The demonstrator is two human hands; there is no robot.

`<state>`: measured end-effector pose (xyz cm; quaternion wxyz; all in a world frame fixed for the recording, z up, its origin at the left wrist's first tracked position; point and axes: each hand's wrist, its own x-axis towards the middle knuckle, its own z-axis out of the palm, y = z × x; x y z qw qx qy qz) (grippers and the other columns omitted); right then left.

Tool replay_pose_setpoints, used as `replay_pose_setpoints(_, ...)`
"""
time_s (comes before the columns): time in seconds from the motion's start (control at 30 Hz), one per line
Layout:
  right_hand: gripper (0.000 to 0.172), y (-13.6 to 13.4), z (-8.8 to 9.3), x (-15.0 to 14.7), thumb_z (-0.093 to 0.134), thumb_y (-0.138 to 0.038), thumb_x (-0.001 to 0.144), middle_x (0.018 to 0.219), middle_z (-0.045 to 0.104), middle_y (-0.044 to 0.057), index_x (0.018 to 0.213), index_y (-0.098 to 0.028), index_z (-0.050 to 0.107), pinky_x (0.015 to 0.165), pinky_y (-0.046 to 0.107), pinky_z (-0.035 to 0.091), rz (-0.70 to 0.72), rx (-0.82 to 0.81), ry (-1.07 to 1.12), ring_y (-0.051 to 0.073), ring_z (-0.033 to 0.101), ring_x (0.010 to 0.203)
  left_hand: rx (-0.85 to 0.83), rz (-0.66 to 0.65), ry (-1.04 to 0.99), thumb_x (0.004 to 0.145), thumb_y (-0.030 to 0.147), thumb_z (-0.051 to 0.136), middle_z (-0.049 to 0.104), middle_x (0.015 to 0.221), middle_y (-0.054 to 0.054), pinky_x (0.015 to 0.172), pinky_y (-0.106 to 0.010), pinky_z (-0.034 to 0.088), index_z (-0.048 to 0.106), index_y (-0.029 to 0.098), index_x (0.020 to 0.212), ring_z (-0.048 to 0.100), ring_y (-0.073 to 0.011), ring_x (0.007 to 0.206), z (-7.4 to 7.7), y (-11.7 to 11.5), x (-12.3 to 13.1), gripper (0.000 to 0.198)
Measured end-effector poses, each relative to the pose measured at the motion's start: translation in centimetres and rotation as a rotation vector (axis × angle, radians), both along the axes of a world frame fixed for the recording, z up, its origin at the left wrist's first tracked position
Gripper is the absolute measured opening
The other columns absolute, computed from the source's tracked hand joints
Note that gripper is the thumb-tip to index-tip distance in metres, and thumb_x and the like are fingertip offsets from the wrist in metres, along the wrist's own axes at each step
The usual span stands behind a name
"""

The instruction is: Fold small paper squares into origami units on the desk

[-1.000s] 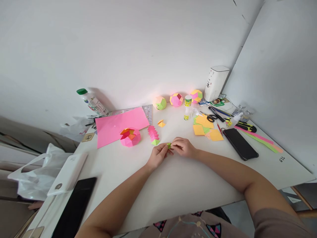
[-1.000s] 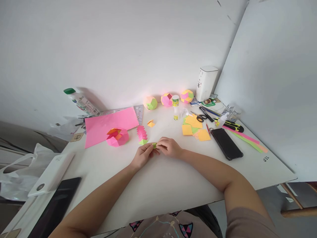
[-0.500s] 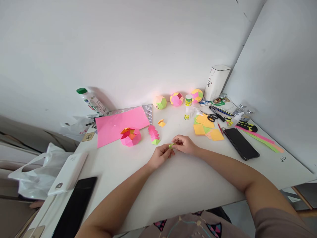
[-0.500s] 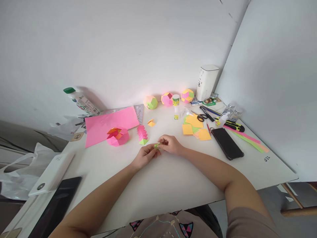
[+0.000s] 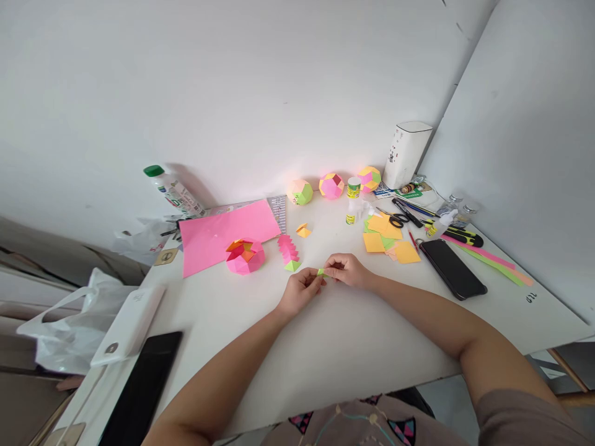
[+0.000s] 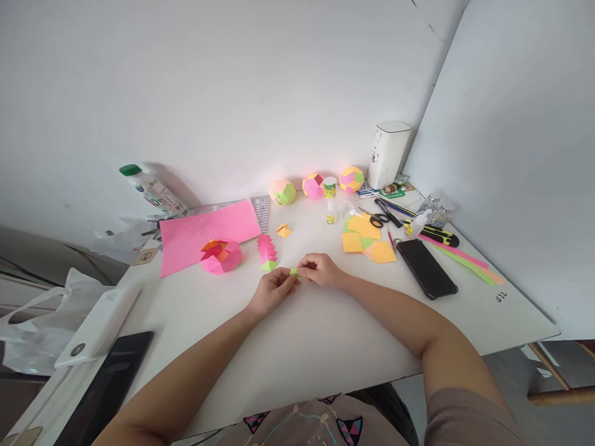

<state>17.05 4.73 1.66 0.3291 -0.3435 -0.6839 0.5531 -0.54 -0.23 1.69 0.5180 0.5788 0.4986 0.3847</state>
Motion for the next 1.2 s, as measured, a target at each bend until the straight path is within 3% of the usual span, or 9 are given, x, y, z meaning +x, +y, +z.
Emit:
replay_pose_setpoints(0.2,0.027,0.2,-0.2,0.0,0.061,-0.042,0.075,0.057,0.053,-0.003,0.074,-0.015,0.057,0.049,0.023,0.039,0.014,-0.063,0.01,0.009,0.047,0.049,-0.015,-0.024,-0.069,0.08,0.045,0.054,0.052,0.054,0.003,0.047,-0.021,0.03,0.055,0.016,0.077,0.042,-0.0079,0.047,-0.3,0.2,-0.2,0.029)
replay_pose_setpoints(0.47,0.027,0.5,0.1,0.3,0.059,-0.042,0.078,0.053,0.05,-0.004,0.075,-0.016,0.055,0.049,0.022,0.039,0.02,-0.081,0.038,0.009,0.046,0.049,-0.018,-0.018,-0.114,0.083,0.04,0.048,0.054,0.057,0.0,0.052,-0.023,0.036,0.059,0.015,0.078,0.048,-0.0112,0.055,-0.2,0.3,-0.5,0.028)
replay_pose_setpoints(0.6,0.029,0.4,0.1,0.2,0.06,-0.044,0.077,0.059,0.053,-0.002,0.075,-0.015,0.056,0.049,0.021,0.039,0.047,-0.081,0.015,0.008,0.047,0.05,-0.01,-0.049,-0.052,0.08,0.041,0.054,0.051,0.058,0.002,0.051,-0.022,0.033,0.058,0.015,0.083,0.044,-0.009,0.053,0.1,0.2,-0.2,0.026)
replay_pose_setpoints(0.73,0.028,-0.1,0.4,0.1,0.061,-0.043,0.076,0.066,0.055,-0.001,0.079,-0.015,0.056,0.051,0.022,0.041,0.05,-0.064,0.004,0.009,0.05,0.055,-0.026,-0.009,-0.035,0.078,0.044,0.056,0.045,0.052,0.005,0.045,-0.02,0.027,0.053,0.016,0.074,0.038,-0.0067,0.046,0.0,0.1,0.1,0.029)
replay_pose_setpoints(1.0,0.024,-0.6,0.9,-0.1,0.061,-0.032,0.075,0.072,0.058,0.0,0.092,-0.016,0.057,0.056,0.023,0.043,0.034,0.036,-0.075,0.011,0.051,0.061,-0.026,0.043,-0.097,0.076,0.046,0.058,0.046,0.052,0.005,0.043,-0.019,0.028,0.053,0.015,0.075,0.04,-0.0069,0.045,-0.4,0.3,-0.1,0.031)
replay_pose_setpoints(1.2,0.01,-0.6,1.0,-0.1,0.056,-0.024,0.074,0.06,0.048,-0.003,0.074,-0.015,0.058,0.047,0.019,0.034,0.049,0.089,-0.138,0.008,0.042,0.052,-0.03,0.045,-0.11,0.076,0.044,0.059,0.047,0.051,0.005,0.043,-0.019,0.028,0.053,0.016,0.072,0.04,-0.0062,0.045,-0.4,0.3,0.0,0.029)
